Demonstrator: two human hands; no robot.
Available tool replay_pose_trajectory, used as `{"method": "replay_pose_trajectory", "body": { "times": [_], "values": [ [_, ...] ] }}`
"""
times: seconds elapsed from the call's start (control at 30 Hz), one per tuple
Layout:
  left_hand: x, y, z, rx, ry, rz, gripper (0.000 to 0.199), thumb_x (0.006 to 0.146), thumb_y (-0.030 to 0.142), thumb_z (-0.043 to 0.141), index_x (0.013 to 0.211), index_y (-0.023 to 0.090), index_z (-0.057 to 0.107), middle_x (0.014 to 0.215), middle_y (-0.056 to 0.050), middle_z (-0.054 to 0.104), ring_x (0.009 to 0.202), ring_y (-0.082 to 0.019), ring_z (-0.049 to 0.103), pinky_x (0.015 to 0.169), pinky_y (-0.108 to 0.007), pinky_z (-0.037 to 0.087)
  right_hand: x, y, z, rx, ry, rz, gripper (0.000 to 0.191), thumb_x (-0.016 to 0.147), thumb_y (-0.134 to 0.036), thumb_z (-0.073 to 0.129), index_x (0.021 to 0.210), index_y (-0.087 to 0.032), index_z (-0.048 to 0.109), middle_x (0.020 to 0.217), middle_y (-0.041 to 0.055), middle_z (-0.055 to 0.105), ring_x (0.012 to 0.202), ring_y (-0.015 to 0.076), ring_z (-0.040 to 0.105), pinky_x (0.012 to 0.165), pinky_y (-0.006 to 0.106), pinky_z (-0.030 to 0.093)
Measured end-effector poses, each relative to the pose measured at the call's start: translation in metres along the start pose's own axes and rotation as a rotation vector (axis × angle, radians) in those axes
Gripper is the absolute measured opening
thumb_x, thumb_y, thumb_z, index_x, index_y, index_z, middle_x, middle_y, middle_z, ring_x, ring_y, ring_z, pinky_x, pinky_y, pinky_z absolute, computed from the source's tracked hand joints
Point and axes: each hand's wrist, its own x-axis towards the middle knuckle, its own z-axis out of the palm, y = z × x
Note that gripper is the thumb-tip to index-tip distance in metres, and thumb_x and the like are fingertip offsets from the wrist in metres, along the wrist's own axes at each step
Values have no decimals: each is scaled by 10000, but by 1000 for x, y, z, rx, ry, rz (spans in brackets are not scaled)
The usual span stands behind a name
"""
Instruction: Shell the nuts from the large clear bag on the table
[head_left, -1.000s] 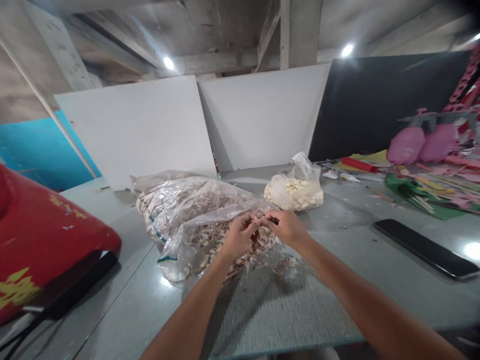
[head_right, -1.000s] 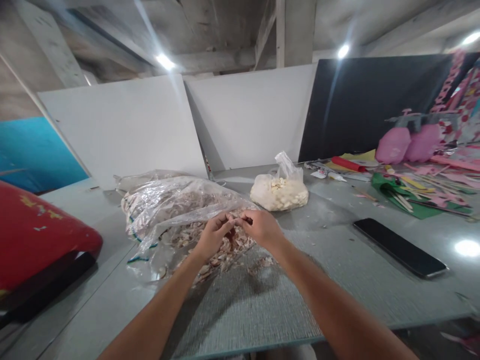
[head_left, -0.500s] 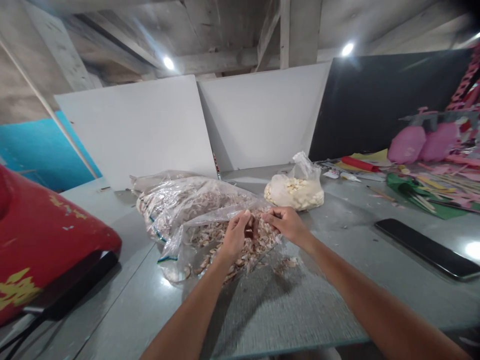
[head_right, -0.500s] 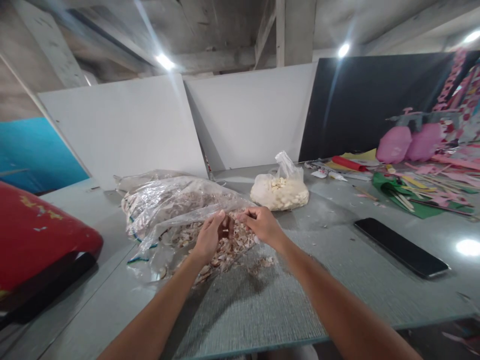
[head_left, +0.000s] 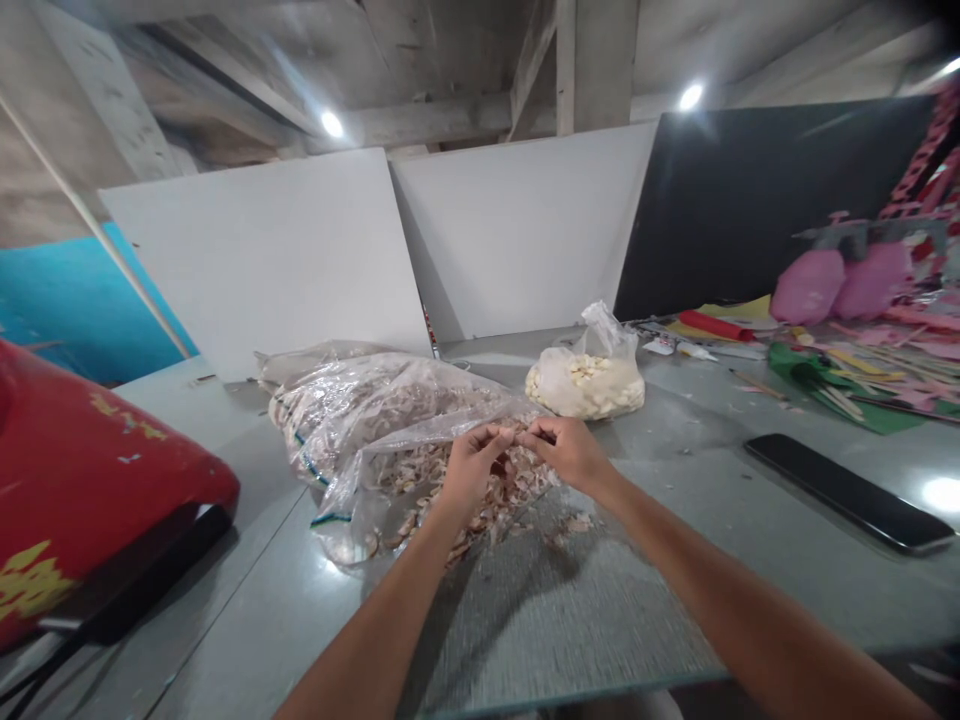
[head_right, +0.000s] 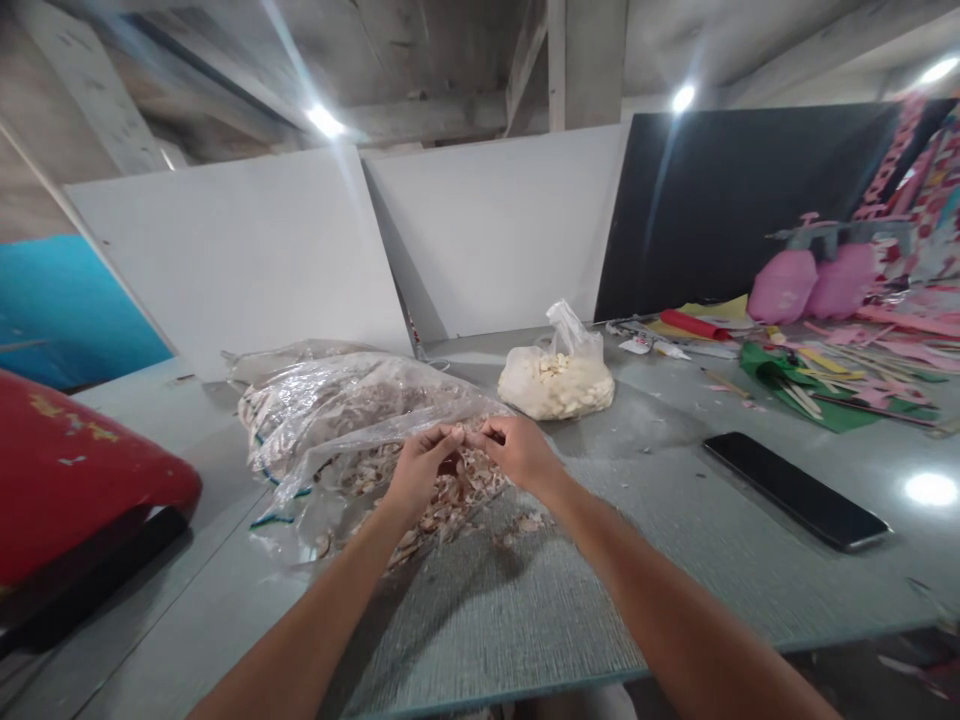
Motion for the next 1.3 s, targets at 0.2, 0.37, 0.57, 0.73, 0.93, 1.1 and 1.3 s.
{"method": "replay_pose_trajectory", "body": {
  "times": [0.2, 0.37, 0.57, 0.73, 0.93, 1.1, 1.3],
  "values": [
    [0, -2, 4, -141, -1, 0, 369, 725, 519, 573, 745, 159, 495, 642, 21, 553, 421, -69, 493, 395, -196, 417, 1, 3, 5, 201, -7, 85, 348, 776, -482, 517, 658, -159, 570, 495, -31, 476, 445, 83, 396, 446, 205, 303],
    [-2, -6, 6, -151, 40, 27, 385, 785, 552, 462, 718, 173, 460, 626, 27, 548, 419, -77, 493, 385, -196, 413, 1, 3, 10, 387, -19, 165, 341, 743, -494, 544, 660, -163, 555, 491, -38, 461, 414, 75, 385, 405, 200, 300],
    [-3, -1, 3, -124, 10, 102, 333, 753, 463, 576, 676, 156, 473, 558, 39, 499, 427, -70, 480, 426, -195, 413, -2, -3, 11, 441, -103, 152, 389, 775, -514, 514, 602, -166, 482, 496, -35, 442, 433, 72, 373, 417, 200, 300],
    [-2, 1, 2, -97, -49, 79, 307, 689, 405, 661, 690, 138, 510, 527, 39, 503, 432, -63, 471, 440, -189, 410, -2, -1, 8, 270, -107, 51, 378, 794, -479, 513, 600, -156, 487, 497, -40, 432, 454, 71, 371, 454, 205, 280],
    [-4, 0, 2, -166, -201, -63, 272, 734, 397, 603, 711, 173, 451, 508, 41, 498, 422, -94, 484, 398, -199, 409, 0, -2, -1, 64, -90, -10, 380, 767, -478, 552, 589, -145, 512, 489, -46, 418, 474, 69, 357, 469, 201, 254],
    [-5, -1, 5, -320, -207, -60, 255, 771, 414, 541, 776, 173, 457, 575, 34, 491, 442, -92, 493, 410, -210, 437, 2, -2, -5, 263, -83, 66, 363, 748, -494, 562, 682, -138, 588, 523, -26, 472, 471, 77, 401, 456, 202, 298],
    [-2, -11, 6, -365, -126, -31, 281, 798, 447, 519, 800, 172, 463, 688, 16, 529, 515, -84, 525, 433, -192, 444, 2, -1, -3, 397, -90, 113, 346, 734, -488, 582, 687, -146, 609, 519, -28, 466, 456, 69, 401, 439, 199, 318]
  ]
}}
